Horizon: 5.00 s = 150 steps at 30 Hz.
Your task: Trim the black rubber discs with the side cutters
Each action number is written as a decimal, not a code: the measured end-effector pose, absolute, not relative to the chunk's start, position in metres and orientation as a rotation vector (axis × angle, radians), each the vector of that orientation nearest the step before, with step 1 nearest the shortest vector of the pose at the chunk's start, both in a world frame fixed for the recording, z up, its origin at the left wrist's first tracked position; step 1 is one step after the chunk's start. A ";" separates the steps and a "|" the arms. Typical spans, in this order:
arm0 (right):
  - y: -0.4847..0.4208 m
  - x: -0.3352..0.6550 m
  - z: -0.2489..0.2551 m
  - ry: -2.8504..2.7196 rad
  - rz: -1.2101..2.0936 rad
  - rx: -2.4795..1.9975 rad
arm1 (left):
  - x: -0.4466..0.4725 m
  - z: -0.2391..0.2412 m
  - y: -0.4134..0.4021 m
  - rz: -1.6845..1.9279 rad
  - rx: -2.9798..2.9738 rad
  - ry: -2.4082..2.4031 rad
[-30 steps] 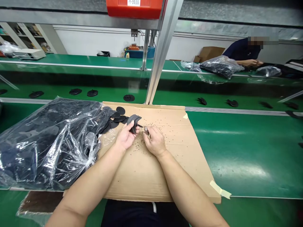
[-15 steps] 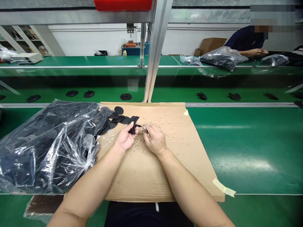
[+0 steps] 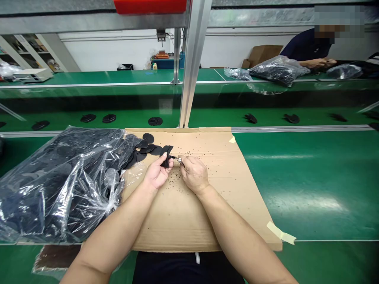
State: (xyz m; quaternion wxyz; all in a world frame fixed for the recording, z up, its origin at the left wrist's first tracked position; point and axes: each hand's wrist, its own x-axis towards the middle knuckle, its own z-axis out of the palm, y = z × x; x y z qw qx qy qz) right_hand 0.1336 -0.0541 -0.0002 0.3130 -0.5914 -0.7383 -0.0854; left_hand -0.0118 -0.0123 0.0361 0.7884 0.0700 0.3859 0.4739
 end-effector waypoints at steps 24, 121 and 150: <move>-0.055 0.142 0.003 -1.699 0.179 -1.530 | -0.024 0.019 -0.004 1.042 0.536 0.794; -0.066 0.139 0.023 -2.037 0.593 -1.534 | -0.020 0.015 -0.006 0.832 0.508 0.630; 0.100 0.057 0.057 -2.855 0.455 -1.569 | -0.037 0.011 -0.002 0.755 0.313 0.177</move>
